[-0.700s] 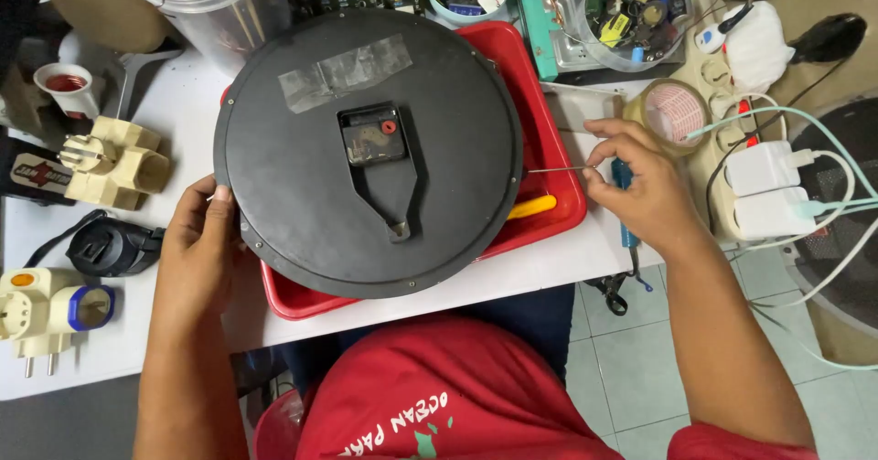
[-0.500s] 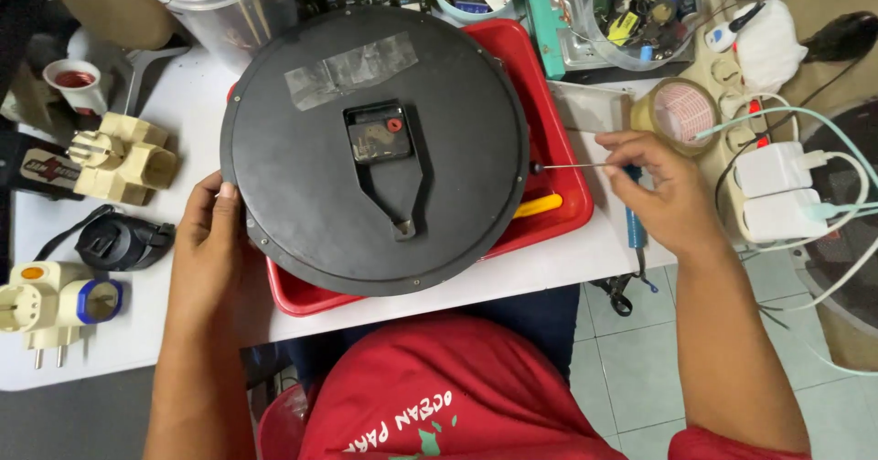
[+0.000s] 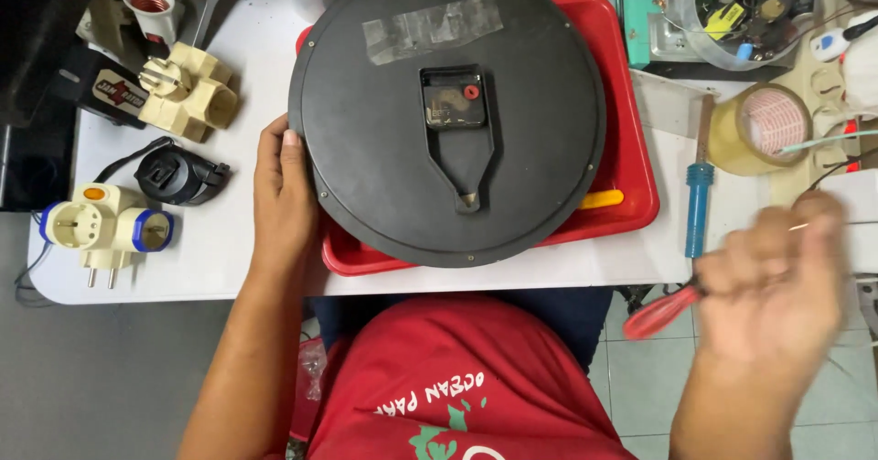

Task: Unscrewing the back cover of a wall clock using a screwdriver on a repair bench.

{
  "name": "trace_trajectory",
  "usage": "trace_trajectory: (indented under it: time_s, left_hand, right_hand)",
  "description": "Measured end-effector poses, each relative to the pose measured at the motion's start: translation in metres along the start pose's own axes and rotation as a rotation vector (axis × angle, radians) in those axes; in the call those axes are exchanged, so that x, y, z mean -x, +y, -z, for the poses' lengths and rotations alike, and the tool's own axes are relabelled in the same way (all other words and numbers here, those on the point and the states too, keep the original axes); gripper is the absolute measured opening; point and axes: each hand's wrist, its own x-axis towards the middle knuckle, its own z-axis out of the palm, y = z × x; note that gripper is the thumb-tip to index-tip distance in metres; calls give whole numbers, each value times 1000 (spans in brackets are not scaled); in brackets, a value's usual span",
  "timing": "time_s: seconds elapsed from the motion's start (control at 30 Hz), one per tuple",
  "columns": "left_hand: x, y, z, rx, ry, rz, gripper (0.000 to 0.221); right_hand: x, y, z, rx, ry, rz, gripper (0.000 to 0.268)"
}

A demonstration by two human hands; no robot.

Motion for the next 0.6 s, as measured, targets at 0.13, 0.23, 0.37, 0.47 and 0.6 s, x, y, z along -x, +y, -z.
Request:
trace_trajectory:
  time_s: [0.13, 0.23, 0.37, 0.47, 0.6]
  left_hand:
    - [0, 0, 0, -15, 1, -2, 43]
    - [-5, -5, 3, -27, -10, -61, 43]
    - [-2, -1, 6, 15, -42, -39, 44]
    - [-5, -6, 8, 18, -47, -56, 43]
    - [-9, -14, 9, 18, -47, -86, 41]
  right_hand:
    - [53, 52, -29, -298, -151, -314, 12]
    - [81, 71, -40, -343, -290, -540, 18]
    - [94, 67, -36, 113, -683, -683, 24]
    - [94, 57, -38, 423, -866, -677, 31]
    - [94, 49, -27, 348, -729, -570, 30]
